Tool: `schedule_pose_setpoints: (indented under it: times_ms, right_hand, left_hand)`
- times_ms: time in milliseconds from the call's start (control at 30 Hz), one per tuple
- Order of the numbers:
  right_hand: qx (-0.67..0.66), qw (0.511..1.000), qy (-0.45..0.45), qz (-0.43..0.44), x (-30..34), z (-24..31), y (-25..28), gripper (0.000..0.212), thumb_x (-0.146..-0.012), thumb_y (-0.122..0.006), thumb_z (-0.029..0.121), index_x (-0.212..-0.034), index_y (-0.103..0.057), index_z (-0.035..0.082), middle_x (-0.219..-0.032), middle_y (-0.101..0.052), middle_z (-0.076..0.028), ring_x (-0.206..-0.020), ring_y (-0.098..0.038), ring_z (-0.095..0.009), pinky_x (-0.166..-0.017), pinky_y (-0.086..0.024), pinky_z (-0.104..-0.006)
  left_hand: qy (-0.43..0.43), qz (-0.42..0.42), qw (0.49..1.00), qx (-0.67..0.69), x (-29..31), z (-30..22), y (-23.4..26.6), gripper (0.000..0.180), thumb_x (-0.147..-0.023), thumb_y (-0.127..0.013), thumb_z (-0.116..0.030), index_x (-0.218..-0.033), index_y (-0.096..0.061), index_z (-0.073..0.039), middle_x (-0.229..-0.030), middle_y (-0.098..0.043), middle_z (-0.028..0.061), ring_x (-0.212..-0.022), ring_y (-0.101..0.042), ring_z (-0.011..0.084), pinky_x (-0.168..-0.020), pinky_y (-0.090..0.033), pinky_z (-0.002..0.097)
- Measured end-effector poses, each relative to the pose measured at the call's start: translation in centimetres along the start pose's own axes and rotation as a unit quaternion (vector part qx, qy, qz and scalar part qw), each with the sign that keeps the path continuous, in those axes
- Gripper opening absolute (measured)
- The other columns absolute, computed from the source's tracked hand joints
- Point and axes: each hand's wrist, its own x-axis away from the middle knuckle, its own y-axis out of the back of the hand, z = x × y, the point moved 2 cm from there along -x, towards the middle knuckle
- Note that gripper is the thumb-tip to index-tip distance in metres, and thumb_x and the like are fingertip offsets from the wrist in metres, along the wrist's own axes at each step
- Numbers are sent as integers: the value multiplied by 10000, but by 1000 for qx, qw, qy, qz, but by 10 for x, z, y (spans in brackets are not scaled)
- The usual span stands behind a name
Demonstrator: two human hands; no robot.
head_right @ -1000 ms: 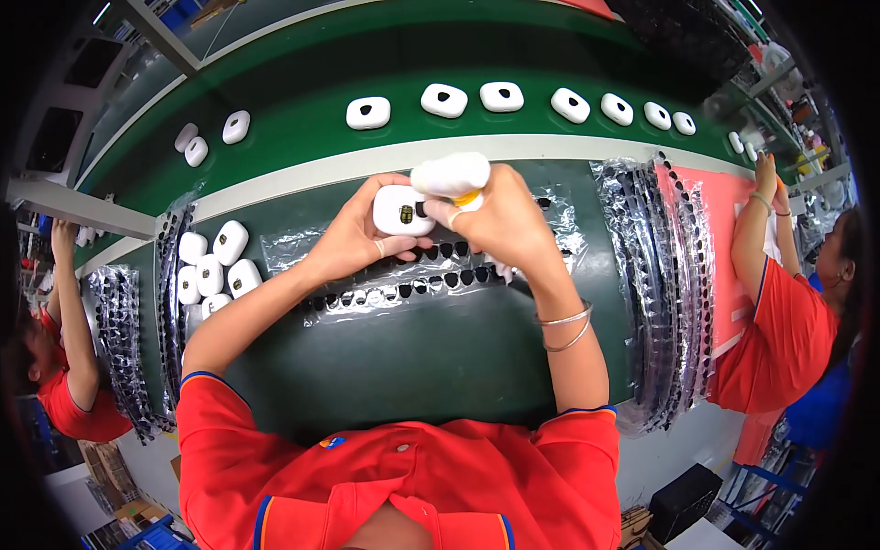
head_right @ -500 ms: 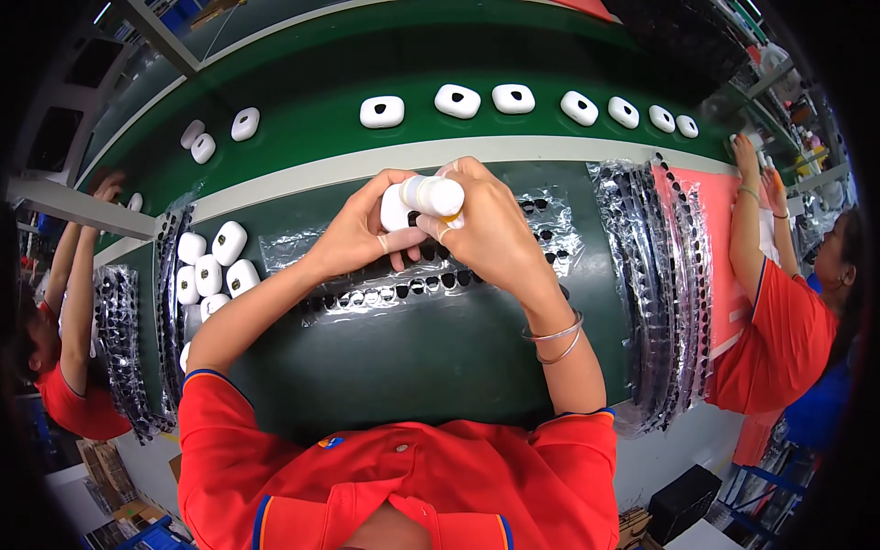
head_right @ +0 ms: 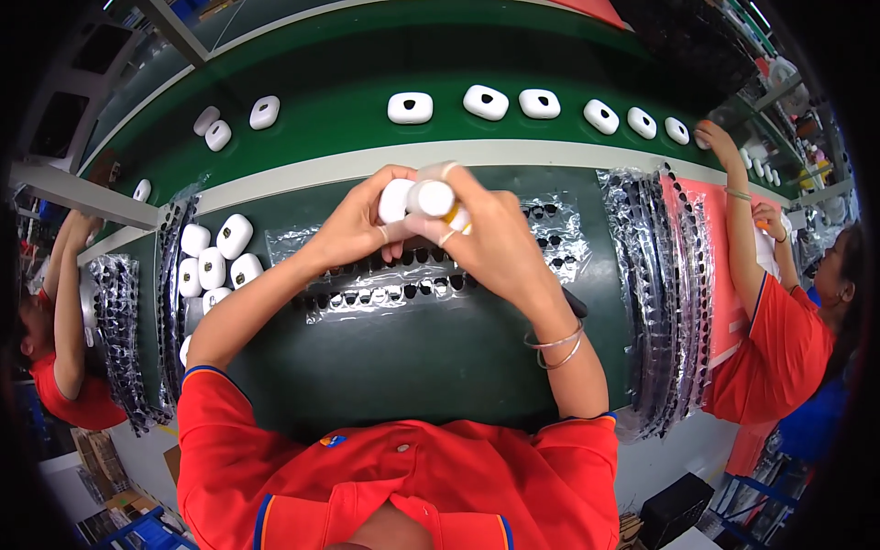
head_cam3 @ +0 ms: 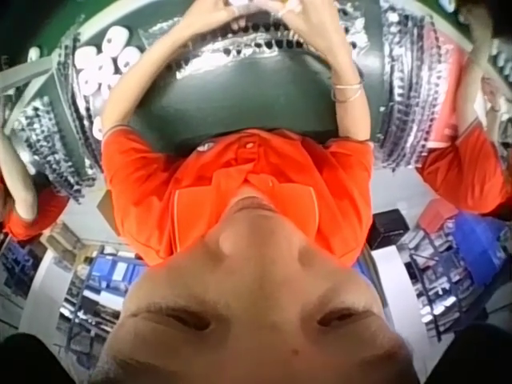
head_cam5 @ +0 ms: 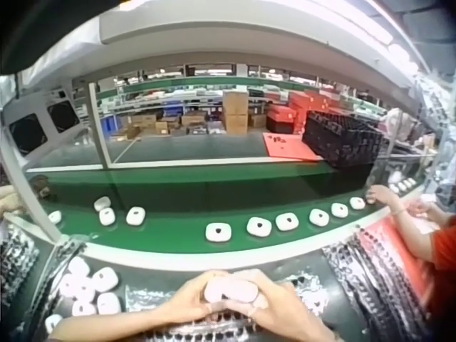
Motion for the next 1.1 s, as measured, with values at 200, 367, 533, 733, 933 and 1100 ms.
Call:
schedule_pose_setpoints:
  times_ms: [200,367,533,733,933,1100]
  right_hand:
    - [6,998,30,-61,6,2,1,343,-769,-667,124,-1054,-509,15,-820,-637,-107,-769,-637,-168,-669,-474,-260]
    - [-3,999,0,-33,4,-5,3,308,-767,-662,114,-1029,-527,25,-827,-639,-86,-771,-633,-156,-673,-478,-267]
    - [59,991,-69,-95,3,-17,31,299,-696,-732,163,-919,-611,4,-776,-652,-88,-682,-609,-130,-633,-475,-267]
    - [167,967,-194,6,-4,-64,12,364,-653,-760,271,-856,-659,-13,-665,-626,-169,-582,-620,-272,-566,-469,-334]
    - [206,960,-189,6,-1,-88,-4,369,-636,-767,279,-816,-654,-23,-708,-621,-207,-720,-599,-375,-655,-470,-383]
    - [112,957,-257,75,-6,-76,8,272,-650,-722,168,-782,-636,-54,-635,-611,-191,-556,-617,-288,-540,-480,-354]
  left_hand:
    - [6,23,998,64,-2,-7,-5,408,-788,-602,-30,-1140,-397,-57,-774,-549,53,-503,-537,87,-423,-449,211]
    - [-2,22,995,99,-4,-6,-6,404,-798,-592,-9,-1143,-391,-66,-756,-536,43,-514,-531,78,-417,-443,208]
    - [-116,-122,963,-211,-35,24,30,540,-647,-784,-256,-1065,-498,-68,-895,-635,99,-730,-634,188,-625,-502,301]
    - [-32,-320,757,-569,-59,42,97,468,-707,-700,-315,-1083,-554,-78,-958,-568,129,-929,-507,304,-775,-425,387]
    - [-23,18,920,-390,-21,8,10,256,-741,-652,-174,-966,-569,-84,-872,-562,62,-737,-546,210,-642,-449,318]
    - [-58,17,898,-436,-1,18,6,175,-766,-643,-197,-849,-588,-54,-749,-566,49,-673,-552,194,-637,-455,305]
